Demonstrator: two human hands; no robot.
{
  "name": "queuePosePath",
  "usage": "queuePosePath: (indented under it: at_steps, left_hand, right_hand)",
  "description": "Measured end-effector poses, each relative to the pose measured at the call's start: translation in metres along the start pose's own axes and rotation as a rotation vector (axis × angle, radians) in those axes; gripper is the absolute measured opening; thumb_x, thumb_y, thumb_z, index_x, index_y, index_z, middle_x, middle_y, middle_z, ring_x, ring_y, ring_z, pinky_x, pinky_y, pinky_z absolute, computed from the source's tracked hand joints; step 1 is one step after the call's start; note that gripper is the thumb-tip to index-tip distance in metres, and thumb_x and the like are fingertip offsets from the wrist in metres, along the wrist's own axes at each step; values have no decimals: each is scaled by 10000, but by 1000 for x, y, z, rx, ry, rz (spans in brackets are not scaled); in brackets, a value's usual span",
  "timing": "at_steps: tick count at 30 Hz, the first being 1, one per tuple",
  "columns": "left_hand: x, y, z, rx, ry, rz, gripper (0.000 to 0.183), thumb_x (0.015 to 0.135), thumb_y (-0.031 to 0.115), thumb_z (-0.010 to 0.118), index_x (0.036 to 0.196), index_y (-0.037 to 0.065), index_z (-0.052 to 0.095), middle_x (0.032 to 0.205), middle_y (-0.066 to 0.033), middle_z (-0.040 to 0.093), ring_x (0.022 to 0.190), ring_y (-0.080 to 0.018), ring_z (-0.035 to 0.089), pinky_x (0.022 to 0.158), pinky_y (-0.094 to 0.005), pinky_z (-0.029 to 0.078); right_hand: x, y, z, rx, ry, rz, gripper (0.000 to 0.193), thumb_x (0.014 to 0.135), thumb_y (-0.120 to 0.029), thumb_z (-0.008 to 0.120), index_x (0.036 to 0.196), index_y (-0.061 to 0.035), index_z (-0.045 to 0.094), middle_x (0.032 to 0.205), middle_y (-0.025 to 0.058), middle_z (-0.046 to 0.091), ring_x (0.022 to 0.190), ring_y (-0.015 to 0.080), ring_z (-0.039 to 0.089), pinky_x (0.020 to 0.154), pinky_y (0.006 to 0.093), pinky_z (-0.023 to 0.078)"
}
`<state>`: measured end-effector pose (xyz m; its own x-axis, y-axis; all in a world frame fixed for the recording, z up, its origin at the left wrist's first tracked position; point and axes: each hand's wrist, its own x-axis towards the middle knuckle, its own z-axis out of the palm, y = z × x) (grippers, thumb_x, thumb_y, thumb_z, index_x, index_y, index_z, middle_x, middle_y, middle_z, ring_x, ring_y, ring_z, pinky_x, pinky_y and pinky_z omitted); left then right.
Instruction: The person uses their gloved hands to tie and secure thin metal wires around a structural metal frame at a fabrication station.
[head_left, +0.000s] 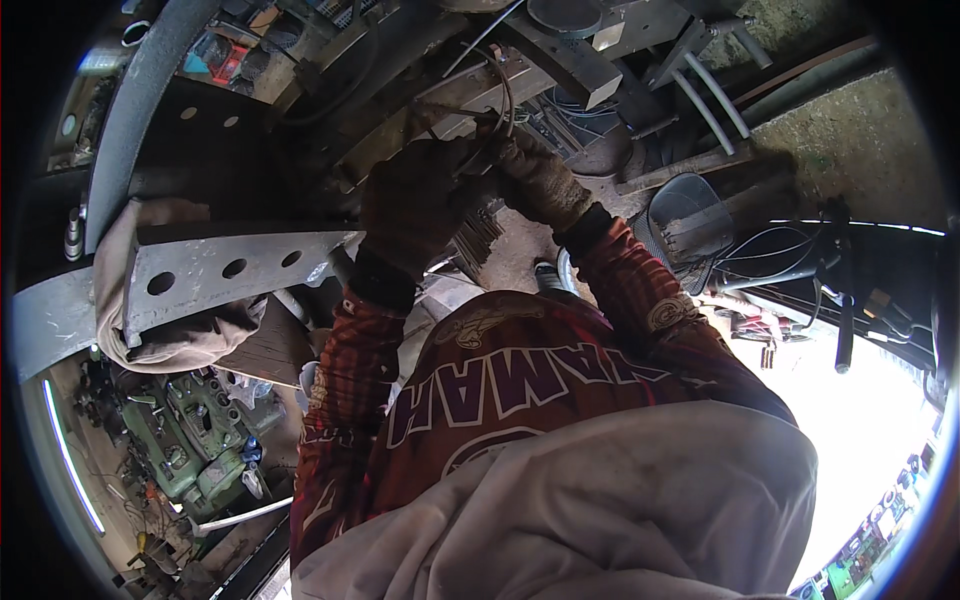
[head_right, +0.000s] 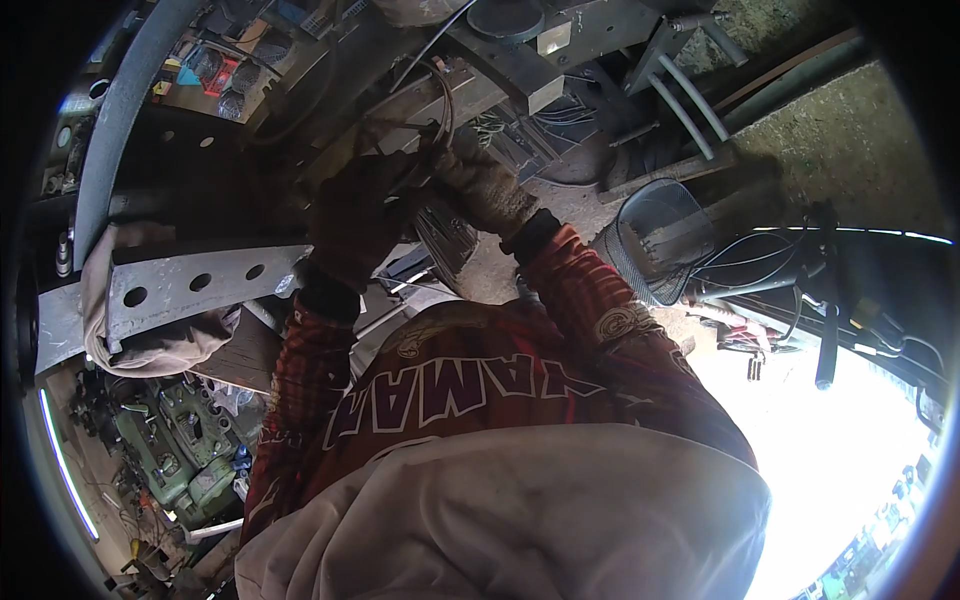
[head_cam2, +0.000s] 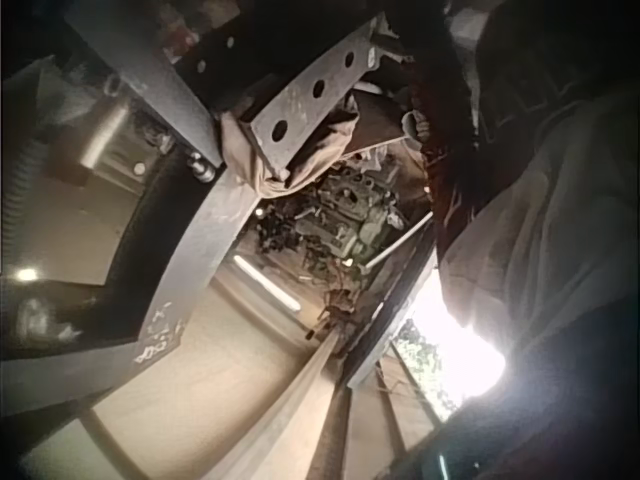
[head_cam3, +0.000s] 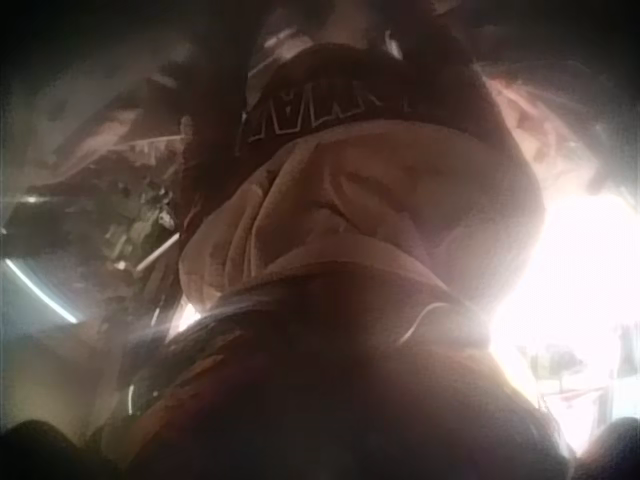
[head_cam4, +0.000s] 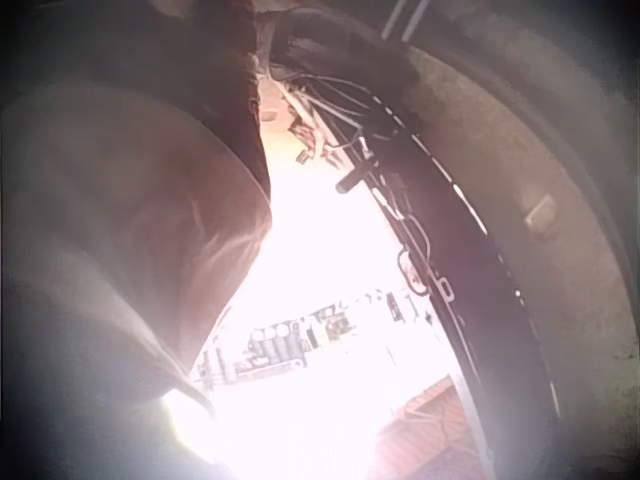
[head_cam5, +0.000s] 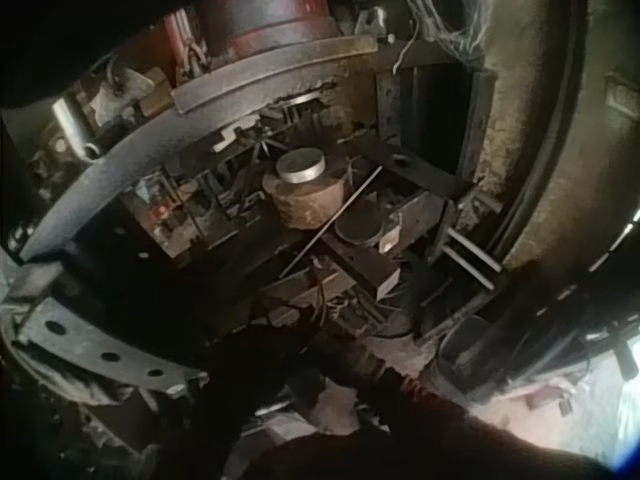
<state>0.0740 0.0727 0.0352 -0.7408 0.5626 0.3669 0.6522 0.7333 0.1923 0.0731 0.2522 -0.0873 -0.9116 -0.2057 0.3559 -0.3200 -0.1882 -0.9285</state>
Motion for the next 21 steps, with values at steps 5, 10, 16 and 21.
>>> queuePosePath:
  at_steps: [5, 10, 16, 21]
  left_hand:
    - [4, -18, -3, 19, -40, 199, 353, 799, 388, 786, 1062, 163, 717, 787, -19, 654, 669, -194, 640, 587, -356, 493]
    - [14, -39, -10, -48, 10, 360, 324, 817, 386, 778, 1065, 184, 726, 699, 0, 580, 598, -181, 589, 546, -354, 454]
    - [2, -16, -2, 217, 11, 314, 272, 799, 321, 792, 1032, 200, 723, 689, 23, 505, 638, -183, 533, 614, -383, 427]
    - [-3, 3, 12, 314, 123, 226, 229, 810, 320, 774, 989, 196, 703, 694, 25, 497, 640, -178, 531, 617, -383, 418]
  right_hand:
    - [2, 8, 10, -312, 79, -136, 394, 1042, -153, 539, 1434, -145, 500, 1258, 108, 580, 1070, 247, 629, 878, 326, 539]
    - [9, -21, 27, -208, 154, 283, 362, 1073, -223, 491, 1421, -125, 512, 1207, 101, 578, 1025, 218, 618, 841, 319, 539]
    - [3, -12, 17, 364, 168, 357, 376, 1041, -311, 573, 1296, -34, 586, 1058, 69, 678, 906, 116, 657, 771, 294, 546]
    - [13, -56, -1, 241, 153, 546, 355, 1014, -328, 615, 1111, 13, 645, 870, 48, 705, 727, 119, 675, 667, 276, 553]
